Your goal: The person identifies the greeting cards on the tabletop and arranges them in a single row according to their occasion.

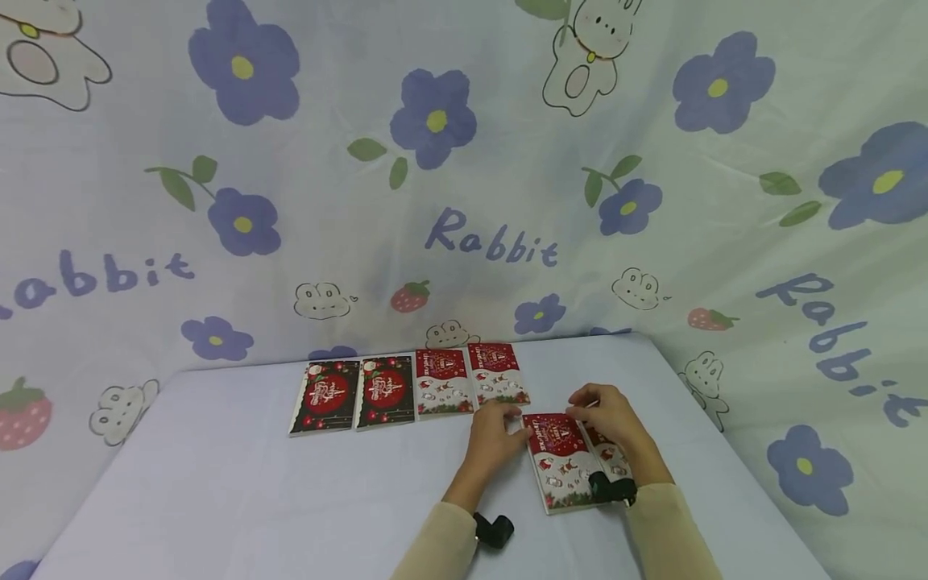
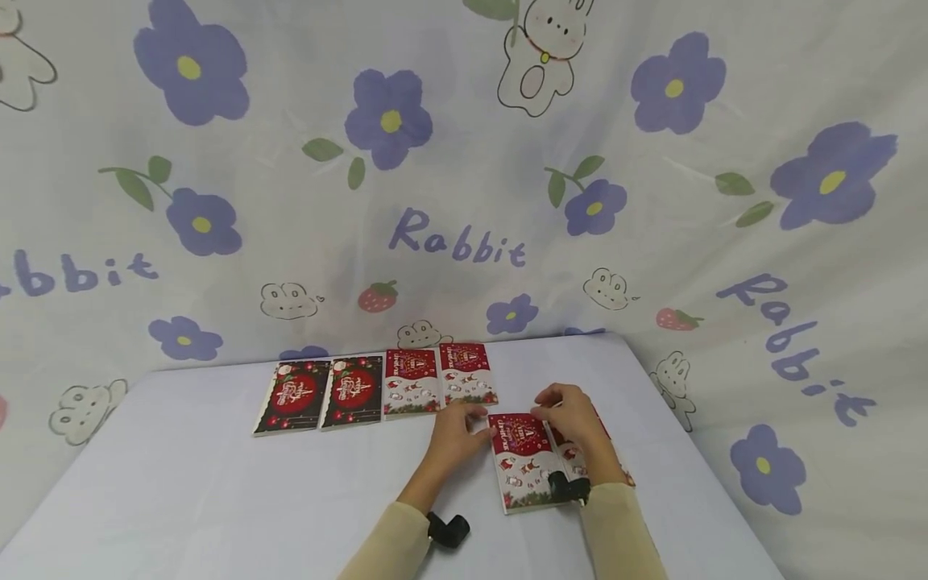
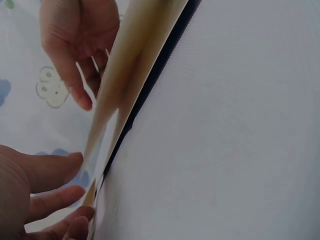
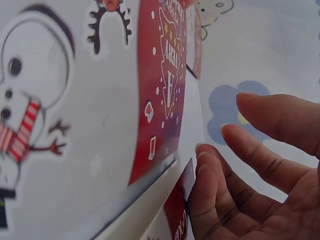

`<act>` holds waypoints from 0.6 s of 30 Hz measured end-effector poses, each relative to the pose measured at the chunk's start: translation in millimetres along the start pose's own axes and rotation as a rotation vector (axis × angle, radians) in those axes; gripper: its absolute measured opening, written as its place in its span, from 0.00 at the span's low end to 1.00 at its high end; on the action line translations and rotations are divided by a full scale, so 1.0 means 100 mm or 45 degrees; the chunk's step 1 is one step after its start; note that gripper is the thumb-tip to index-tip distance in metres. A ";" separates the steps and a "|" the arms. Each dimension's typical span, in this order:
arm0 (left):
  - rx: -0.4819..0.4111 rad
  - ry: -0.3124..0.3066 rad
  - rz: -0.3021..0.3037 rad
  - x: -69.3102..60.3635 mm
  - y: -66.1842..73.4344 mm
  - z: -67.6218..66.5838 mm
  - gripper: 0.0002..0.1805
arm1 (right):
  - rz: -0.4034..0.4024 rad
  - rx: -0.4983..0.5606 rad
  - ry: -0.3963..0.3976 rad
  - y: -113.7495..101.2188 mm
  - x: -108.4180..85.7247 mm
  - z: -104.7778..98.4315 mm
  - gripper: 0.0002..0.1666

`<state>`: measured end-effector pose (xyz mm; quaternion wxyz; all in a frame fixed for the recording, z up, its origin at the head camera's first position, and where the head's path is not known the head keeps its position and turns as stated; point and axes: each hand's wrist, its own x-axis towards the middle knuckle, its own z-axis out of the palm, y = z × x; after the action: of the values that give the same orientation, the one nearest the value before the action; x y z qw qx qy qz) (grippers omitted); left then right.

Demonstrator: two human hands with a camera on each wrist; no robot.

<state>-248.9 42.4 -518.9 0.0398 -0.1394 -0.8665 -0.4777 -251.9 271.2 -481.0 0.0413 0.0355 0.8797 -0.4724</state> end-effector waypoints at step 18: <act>-0.110 -0.086 -0.039 -0.01 0.05 -0.10 0.09 | 0.016 -0.009 0.007 0.01 0.00 0.02 0.13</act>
<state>-247.5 36.8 -509.6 -0.0028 -0.1440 -0.8479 -0.5102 -252.2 269.7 -483.1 0.0420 0.0421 0.8813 -0.4688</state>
